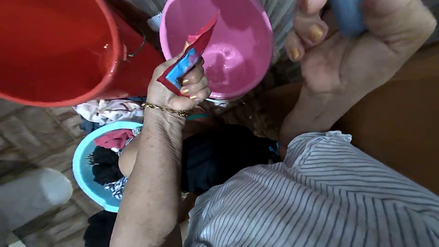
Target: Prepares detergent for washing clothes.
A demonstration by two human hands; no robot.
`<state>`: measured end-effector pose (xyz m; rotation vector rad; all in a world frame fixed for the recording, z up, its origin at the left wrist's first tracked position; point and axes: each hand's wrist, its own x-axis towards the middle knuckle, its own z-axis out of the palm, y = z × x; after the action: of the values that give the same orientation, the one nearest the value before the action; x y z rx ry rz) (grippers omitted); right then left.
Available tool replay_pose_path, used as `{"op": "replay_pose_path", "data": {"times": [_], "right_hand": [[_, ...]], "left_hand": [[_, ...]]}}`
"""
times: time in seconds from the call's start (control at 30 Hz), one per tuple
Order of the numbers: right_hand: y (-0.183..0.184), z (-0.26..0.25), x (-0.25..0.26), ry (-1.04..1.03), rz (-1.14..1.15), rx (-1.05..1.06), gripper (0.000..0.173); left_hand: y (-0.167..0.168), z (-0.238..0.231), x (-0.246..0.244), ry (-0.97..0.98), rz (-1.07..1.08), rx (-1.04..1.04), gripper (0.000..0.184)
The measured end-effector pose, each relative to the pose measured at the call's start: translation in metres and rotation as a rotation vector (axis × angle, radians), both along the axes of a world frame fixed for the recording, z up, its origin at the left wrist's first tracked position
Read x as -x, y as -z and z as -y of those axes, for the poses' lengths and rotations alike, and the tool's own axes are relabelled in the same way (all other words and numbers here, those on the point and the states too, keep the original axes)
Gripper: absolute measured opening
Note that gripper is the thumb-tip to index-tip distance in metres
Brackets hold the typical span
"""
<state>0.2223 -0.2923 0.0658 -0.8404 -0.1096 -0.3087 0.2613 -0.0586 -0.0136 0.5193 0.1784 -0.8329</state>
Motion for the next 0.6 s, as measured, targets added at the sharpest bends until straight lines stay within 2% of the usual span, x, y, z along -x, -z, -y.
{"op": "replay_pose_path", "data": {"times": [0.07, 0.23, 0.43, 0.5, 0.6], "right_hand": [[0.001, 0.0, 0.0, 0.003, 0.009, -0.004, 0.013], [0.003, -0.001, 0.0, 0.018, -0.008, 0.006, 0.015], [0.004, -0.001, 0.0, 0.017, -0.019, -0.006, 0.014], [0.004, 0.0, 0.001, 0.01, -0.02, -0.002, 0.013], [0.002, -0.001, 0.001, 0.016, -0.029, -0.006, 0.012]], "left_hand": [[0.004, -0.001, 0.0, 0.008, -0.008, 0.054, 0.046], [0.001, 0.003, 0.002, -0.043, -0.07, 0.003, 0.05], [0.003, 0.003, -0.001, 0.003, -0.005, -0.101, 0.052], [-0.004, 0.01, -0.001, -0.01, 0.066, -0.337, 0.045], [-0.014, 0.026, 0.002, -0.055, 0.241, -0.814, 0.02]]}}
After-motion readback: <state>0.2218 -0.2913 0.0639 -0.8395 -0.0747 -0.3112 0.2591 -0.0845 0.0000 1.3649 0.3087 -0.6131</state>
